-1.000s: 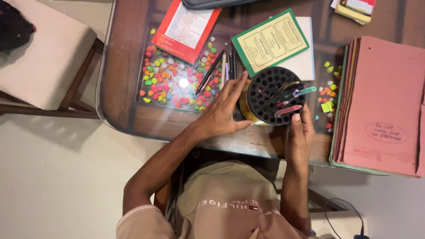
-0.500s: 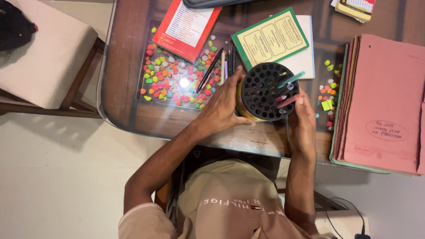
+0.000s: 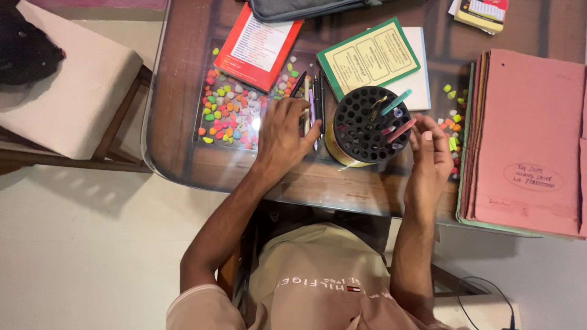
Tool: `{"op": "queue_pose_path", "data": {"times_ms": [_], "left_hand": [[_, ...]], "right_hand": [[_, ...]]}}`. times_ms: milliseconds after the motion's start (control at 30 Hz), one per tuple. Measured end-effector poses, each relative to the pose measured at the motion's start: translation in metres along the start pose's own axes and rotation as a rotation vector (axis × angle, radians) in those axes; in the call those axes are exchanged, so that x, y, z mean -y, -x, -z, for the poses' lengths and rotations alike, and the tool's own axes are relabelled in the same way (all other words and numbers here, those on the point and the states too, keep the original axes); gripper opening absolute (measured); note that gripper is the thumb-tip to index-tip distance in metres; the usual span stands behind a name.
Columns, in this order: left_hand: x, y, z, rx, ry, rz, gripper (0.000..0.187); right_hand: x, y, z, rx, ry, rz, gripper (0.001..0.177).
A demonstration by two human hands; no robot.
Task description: The person flips through a pink folder, closes it, and then picks up a cylindrical container. They place several pens and pencils into the container one by one, arranging them upright.
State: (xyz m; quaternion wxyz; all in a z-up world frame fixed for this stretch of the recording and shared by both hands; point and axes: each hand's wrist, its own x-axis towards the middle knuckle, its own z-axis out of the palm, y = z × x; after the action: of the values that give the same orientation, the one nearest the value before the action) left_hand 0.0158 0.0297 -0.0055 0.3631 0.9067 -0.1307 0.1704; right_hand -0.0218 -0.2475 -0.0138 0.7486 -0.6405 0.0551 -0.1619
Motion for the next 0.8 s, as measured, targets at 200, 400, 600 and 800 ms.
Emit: {"op": "queue_pose_path", "data": {"times_ms": [200,400,600,800], "left_hand": [[-0.004,0.001,-0.003,0.028,-0.08,0.023,0.04],[-0.013,0.0,0.009,0.172,0.041,0.31,0.053],[-0.029,-0.003,0.02,0.127,0.168,0.37,0.057],[-0.045,0.003,0.022,-0.175,0.564,0.151,0.026]], "right_hand": [[0.014,0.016,-0.01,-0.007,0.078,0.045,0.036],[0.015,0.032,-0.012,-0.042,0.097,0.052,0.033],[0.018,0.045,-0.013,-0.069,0.162,0.115,0.03],[0.027,0.052,-0.015,-0.139,0.199,0.25,0.026]]}}
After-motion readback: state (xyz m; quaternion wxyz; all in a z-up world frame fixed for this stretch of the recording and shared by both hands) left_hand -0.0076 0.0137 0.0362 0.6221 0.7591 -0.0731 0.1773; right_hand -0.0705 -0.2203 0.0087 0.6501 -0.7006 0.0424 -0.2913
